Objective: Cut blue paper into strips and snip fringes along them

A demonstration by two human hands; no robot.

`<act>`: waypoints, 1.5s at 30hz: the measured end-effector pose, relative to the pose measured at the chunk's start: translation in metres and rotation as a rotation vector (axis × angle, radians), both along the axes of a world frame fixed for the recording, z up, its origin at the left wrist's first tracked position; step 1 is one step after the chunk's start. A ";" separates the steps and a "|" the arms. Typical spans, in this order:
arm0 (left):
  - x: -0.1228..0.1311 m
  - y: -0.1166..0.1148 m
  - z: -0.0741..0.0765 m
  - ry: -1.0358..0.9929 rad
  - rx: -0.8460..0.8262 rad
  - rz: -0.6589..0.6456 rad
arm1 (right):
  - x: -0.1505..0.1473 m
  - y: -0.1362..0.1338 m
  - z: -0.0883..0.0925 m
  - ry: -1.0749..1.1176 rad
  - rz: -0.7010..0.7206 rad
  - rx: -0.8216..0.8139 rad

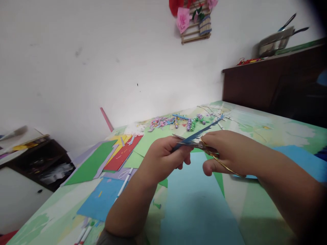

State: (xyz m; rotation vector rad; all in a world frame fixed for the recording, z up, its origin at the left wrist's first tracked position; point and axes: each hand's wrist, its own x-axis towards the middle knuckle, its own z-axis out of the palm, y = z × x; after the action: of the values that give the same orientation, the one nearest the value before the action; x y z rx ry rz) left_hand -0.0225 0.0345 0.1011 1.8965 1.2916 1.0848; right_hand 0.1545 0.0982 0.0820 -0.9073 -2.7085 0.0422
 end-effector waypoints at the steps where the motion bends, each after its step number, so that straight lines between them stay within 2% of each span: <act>1: 0.000 0.000 0.001 -0.012 -0.010 -0.001 | 0.000 0.000 0.000 -0.007 -0.003 0.020; 5: -0.001 0.001 -0.002 -0.102 -0.112 -0.025 | -0.002 0.003 0.000 -0.021 -0.017 0.095; 10: -0.007 0.004 -0.007 -0.265 -0.232 -0.168 | -0.001 0.004 0.000 -0.020 -0.025 0.145; 14: -0.014 0.006 -0.009 -0.316 -0.355 -0.289 | 0.002 0.005 0.000 0.008 -0.014 0.165; 16: -0.015 0.007 -0.010 -0.333 -0.372 -0.308 | 0.003 0.005 0.001 0.011 -0.004 0.154; 18: -0.013 0.008 -0.010 -0.332 -0.325 -0.256 | 0.003 0.005 0.002 0.014 0.000 0.125; 22: -0.004 0.008 -0.008 -0.228 -0.158 -0.063 | 0.003 0.006 0.003 0.025 0.000 0.032; 27: 0.002 0.009 -0.012 -0.194 -0.071 0.023 | 0.005 0.008 0.002 0.052 0.005 -0.023; 32: 0.003 0.010 -0.017 -0.230 -0.012 0.058 | 0.004 0.003 0.003 0.024 -0.030 -0.045; 39: 0.006 0.004 -0.009 -0.114 -0.076 0.100 | 0.003 -0.001 0.003 0.004 -0.058 -0.068; 45: 0.005 0.005 -0.011 -0.119 -0.025 0.110 | 0.001 0.000 0.002 -0.013 -0.025 -0.095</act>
State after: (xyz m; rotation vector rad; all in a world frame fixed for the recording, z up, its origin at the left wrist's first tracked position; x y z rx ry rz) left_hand -0.0178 0.0398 0.0897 1.7324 1.3487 1.2122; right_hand 0.1555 0.0982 0.0842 -0.9717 -2.7268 0.1618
